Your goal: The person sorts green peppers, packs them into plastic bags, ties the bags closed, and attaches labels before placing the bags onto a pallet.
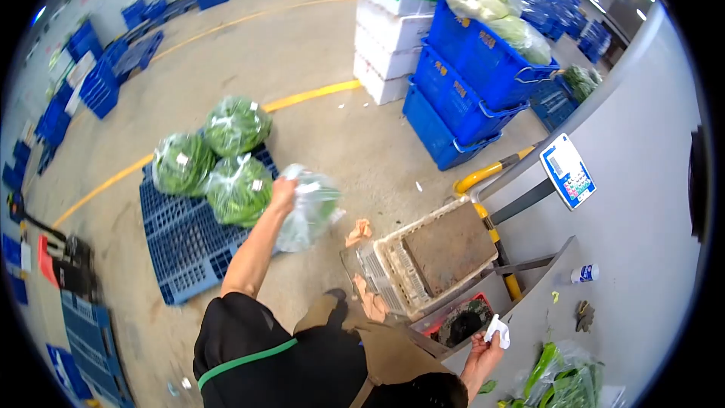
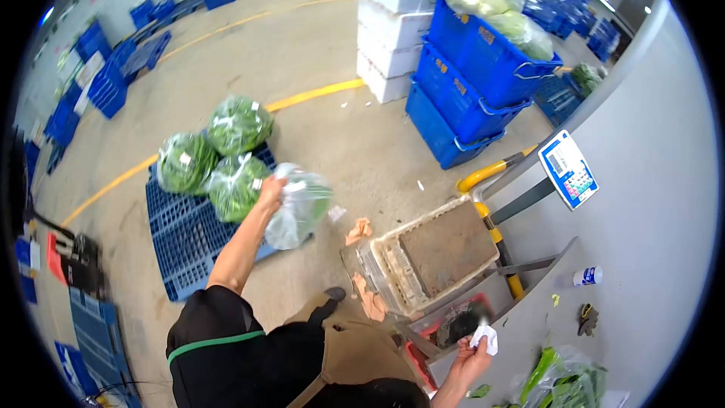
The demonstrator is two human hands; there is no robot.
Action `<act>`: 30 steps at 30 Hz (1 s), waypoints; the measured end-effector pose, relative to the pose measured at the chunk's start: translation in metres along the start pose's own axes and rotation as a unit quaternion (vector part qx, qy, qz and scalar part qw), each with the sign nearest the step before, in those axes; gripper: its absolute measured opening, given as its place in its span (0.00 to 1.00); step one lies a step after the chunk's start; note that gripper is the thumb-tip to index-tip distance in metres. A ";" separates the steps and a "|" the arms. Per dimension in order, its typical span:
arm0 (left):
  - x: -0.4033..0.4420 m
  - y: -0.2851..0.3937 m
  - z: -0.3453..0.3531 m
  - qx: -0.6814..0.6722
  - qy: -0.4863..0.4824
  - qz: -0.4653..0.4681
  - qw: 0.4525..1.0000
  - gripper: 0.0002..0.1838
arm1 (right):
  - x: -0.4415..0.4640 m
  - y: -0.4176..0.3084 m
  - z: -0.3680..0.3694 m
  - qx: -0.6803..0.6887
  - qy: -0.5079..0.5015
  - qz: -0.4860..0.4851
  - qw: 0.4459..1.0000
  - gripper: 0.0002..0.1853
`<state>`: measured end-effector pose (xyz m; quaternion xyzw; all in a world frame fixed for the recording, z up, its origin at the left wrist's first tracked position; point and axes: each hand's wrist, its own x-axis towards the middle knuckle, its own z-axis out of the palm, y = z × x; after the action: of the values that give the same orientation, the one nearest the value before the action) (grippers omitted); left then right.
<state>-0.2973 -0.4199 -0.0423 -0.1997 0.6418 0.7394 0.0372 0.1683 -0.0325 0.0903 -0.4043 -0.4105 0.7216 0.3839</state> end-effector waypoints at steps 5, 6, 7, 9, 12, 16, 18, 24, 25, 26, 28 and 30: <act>0.162 0.024 -0.144 -0.024 0.152 0.059 0.986 0.32 | -0.042 0.028 0.061 -0.106 0.022 -0.033 0.994 0.10; 0.199 0.013 -0.170 0.050 0.249 0.152 0.955 0.30 | -0.052 0.030 0.068 -0.132 0.027 -0.024 0.991 0.09; 0.199 0.023 -0.183 0.033 0.234 0.098 0.967 0.36 | -0.065 0.031 0.078 -0.148 0.062 0.002 0.987 0.09; 0.172 0.029 -0.181 0.149 0.271 0.119 0.943 0.34 | -0.075 0.047 0.076 -0.122 0.030 0.007 0.992 0.10; 0.162 -0.032 -0.195 0.380 0.137 0.090 0.910 0.27 | -0.088 0.075 0.076 -0.104 0.061 0.027 0.992 0.10; 0.096 -0.144 -0.160 0.325 -0.056 -0.160 0.930 0.12 | -0.104 0.092 0.088 -0.121 -0.005 0.016 0.992 0.10; 0.046 -0.190 -0.151 0.327 -0.180 -0.153 0.915 0.07 | -0.120 0.086 0.102 -0.117 0.006 0.012 0.993 0.09; -0.094 -0.241 -0.109 0.364 -0.304 -0.355 0.806 0.11 | -0.147 0.088 0.068 -0.099 0.035 -0.029 0.994 0.08; -0.103 -0.251 -0.104 0.379 -0.322 -0.364 0.787 0.11 | -0.155 0.084 0.063 -0.106 0.057 -0.039 0.992 0.09; -0.109 -0.260 -0.097 0.394 -0.341 -0.373 0.768 0.12 | -0.164 0.075 0.054 -0.193 0.071 -0.032 0.978 0.11; -0.125 -0.255 -0.075 0.435 -0.367 -0.331 0.752 0.13 | -0.193 0.043 0.045 -0.360 0.102 -0.014 0.927 0.18; -0.131 -0.262 -0.058 0.459 -0.391 -0.291 0.742 0.13 | -0.210 0.060 0.004 -0.241 0.107 -0.036 0.964 0.17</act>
<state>-0.0809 -0.4043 -0.2481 -0.0287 0.7434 0.3214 0.5859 0.2306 -0.2415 0.0934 -0.5444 -0.5432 0.5395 0.3427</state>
